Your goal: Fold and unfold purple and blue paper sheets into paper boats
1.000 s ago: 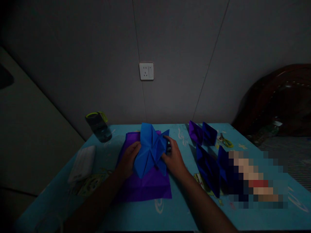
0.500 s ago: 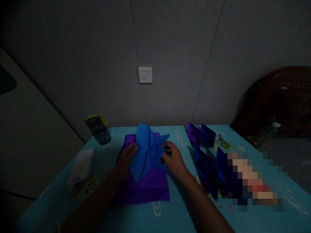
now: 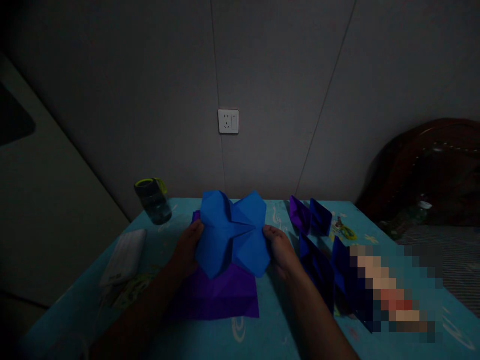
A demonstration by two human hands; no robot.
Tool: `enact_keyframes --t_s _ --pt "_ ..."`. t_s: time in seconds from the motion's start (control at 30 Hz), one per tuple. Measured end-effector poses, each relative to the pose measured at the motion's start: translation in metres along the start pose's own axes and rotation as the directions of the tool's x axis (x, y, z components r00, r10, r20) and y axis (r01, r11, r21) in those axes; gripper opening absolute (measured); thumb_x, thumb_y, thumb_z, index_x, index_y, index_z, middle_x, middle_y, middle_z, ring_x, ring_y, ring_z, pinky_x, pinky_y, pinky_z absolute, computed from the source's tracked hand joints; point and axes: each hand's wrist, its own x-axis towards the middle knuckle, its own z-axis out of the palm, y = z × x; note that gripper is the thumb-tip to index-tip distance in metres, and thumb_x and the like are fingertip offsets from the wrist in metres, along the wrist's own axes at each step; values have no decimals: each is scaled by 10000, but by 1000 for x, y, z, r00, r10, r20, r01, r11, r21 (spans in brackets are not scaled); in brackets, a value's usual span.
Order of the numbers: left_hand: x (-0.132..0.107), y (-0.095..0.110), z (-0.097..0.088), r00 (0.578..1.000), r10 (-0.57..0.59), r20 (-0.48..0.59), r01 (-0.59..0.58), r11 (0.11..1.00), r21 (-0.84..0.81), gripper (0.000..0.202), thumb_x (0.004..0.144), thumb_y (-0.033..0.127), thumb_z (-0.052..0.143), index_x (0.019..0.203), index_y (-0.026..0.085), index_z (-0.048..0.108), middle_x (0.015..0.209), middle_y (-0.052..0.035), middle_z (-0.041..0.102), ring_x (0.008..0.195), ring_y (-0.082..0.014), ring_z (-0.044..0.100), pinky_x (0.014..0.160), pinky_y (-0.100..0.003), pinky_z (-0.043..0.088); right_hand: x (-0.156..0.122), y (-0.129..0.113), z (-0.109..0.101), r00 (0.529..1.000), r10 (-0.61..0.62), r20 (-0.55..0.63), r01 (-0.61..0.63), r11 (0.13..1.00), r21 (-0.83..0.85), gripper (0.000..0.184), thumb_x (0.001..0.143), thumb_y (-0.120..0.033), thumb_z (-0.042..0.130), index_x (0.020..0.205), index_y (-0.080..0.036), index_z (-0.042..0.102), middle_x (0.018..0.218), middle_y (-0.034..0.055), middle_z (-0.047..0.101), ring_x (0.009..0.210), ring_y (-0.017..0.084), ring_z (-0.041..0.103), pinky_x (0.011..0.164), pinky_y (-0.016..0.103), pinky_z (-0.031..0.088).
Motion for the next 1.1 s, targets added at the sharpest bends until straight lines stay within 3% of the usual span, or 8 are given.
enact_keyframes --t_s 0.17,0.27,0.43,0.6,0.73,0.87,0.93,1.1 --pt "1 -7 2 997 30 68 -30 1000 -4 369 687 411 812 898 170 629 732 -10 668 652 -141 625 606 -233 484 -1 1 -2 999 -38 12 38 998 43 286 734 -483 712 750 -212 619 583 11 627 574 205 596 552 321 476" --pt "2 -6 1 1000 27 0 -27 1000 7 426 668 439 818 940 169 634 720 -3 661 623 -135 607 588 -231 471 -1 0 -1 997 -78 -18 79 996 49 318 737 -517 704 742 -222 586 578 0 616 510 181 547 501 308 440" --pt "5 11 -8 989 100 -113 -98 995 25 492 692 495 776 1047 190 625 780 0 677 633 -147 605 563 -232 463 5 -6 -10 953 -225 -202 245 966 83 362 731 -565 679 811 -232 561 593 -30 609 475 155 503 499 293 414" --pt "5 35 -17 964 208 -169 -177 967 182 384 705 484 744 910 180 629 686 34 614 561 -115 528 534 -210 425 7 -8 -18 890 -311 -334 335 942 16 372 734 -567 673 761 -243 492 548 -73 507 477 129 449 498 261 385" --pt "-6 62 -29 927 341 -159 -234 854 465 310 739 481 667 785 178 622 620 34 554 550 -132 484 540 -230 396 7 -7 -13 849 -421 -319 413 906 -95 380 760 -585 644 855 -232 540 606 -56 548 530 143 484 537 265 405" --pt "-32 84 -35 843 521 -132 -266 618 739 269 792 455 592 787 190 643 667 7 582 646 -173 524 610 -254 408 8 -1 -5 902 -394 -178 374 917 -136 403 767 -591 638 921 -225 569 667 -24 614 577 176 545 576 290 444" --pt "-49 86 -32 825 543 -160 -251 605 756 289 810 470 578 844 192 652 675 4 591 646 -181 536 605 -259 412 8 3 -3 917 -372 -147 356 926 -126 411 761 -598 641 923 -226 573 667 -20 625 572 181 553 570 294 451" --pt "-91 75 -21 943 264 -204 -105 815 570 580 762 524 680 1224 194 561 739 -15 664 656 -210 622 622 -299 498 10 8 -1 915 -367 -169 354 930 -103 371 773 -575 645 891 -228 588 645 -22 651 541 180 567 522 283 446"
